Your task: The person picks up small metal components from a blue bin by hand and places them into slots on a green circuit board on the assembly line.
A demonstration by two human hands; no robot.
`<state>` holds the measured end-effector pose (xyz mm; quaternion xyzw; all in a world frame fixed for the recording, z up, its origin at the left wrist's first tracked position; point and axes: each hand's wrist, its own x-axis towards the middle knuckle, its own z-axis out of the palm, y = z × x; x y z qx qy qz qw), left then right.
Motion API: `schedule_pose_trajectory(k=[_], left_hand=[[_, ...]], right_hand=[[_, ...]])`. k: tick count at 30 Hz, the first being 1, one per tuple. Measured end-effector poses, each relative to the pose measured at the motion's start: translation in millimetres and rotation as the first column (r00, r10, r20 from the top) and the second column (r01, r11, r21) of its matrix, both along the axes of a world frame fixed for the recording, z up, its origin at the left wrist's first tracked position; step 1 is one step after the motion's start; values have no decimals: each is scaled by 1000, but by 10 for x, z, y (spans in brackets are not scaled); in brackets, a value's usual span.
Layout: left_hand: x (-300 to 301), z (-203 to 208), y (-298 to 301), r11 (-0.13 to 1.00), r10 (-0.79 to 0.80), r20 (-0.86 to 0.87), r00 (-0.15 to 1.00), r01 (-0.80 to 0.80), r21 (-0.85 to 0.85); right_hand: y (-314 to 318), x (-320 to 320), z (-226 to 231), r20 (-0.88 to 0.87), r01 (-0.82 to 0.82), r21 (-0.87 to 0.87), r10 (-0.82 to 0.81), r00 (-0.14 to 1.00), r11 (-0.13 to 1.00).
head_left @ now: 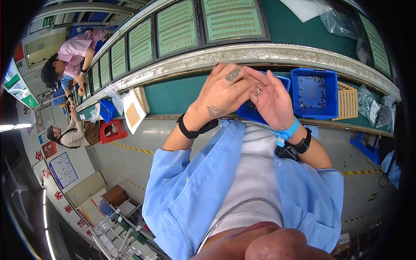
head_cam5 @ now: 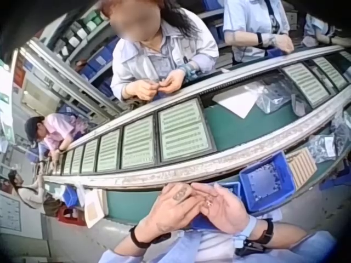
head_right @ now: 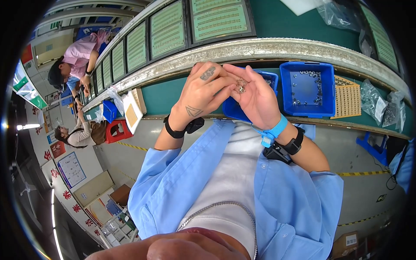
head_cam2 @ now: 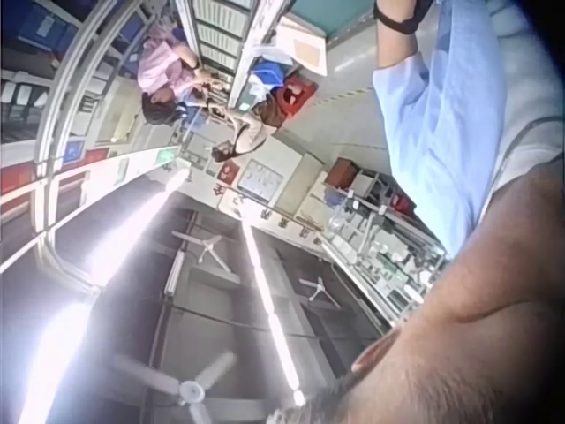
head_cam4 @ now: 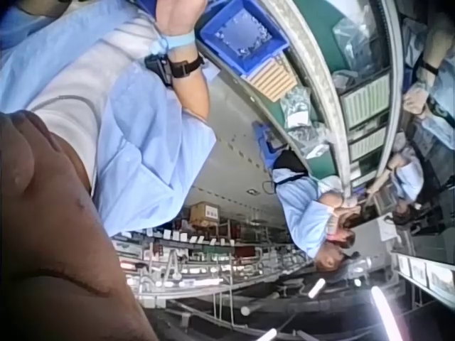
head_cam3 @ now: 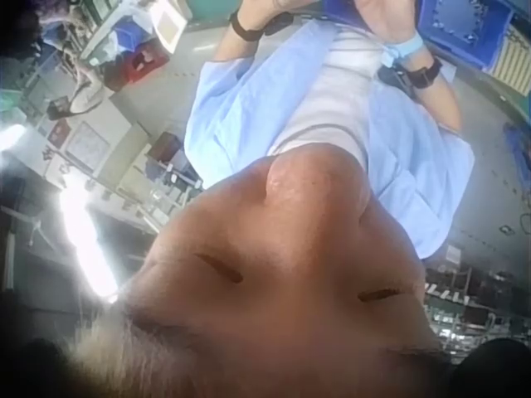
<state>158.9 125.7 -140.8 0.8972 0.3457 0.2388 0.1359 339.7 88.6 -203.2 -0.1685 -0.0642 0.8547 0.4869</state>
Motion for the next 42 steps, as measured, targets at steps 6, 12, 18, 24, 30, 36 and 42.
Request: schedule_pose_trajectory(k=[6, 12, 18, 24, 30, 36, 42], left_hand=[[11, 32, 34, 988, 92, 1, 996, -91, 126], [12, 25, 58, 995, 58, -64, 996, -52, 82], [21, 75, 107, 999, 13, -125, 992, -7, 43], [44, 64, 134, 1000, 0, -160, 987, 2, 10], [24, 47, 166, 998, 59, -116, 991, -61, -12], [-14, 51, 169, 994, 0, -204, 979, 23, 109], [-51, 56, 146, 988, -33, -223, 974, 66, 142]], right_hand=[[0, -1, -12, -199, -33, -24, 28, 980, 999], [-9, -25, 107, -158, -8, -32, 3, 987, 999], [-23, -26, 60, -51, -21, -4, 21, 998, 1000], [-1, -13, 49, -44, -33, 28, 34, 998, 999], [7, -14, 66, 39, -49, 21, 48, 998, 999], [-4, -63, 104, 177, -54, 93, 37, 983, 994], [-42, -83, 215, 198, -71, 60, 58, 978, 996]])
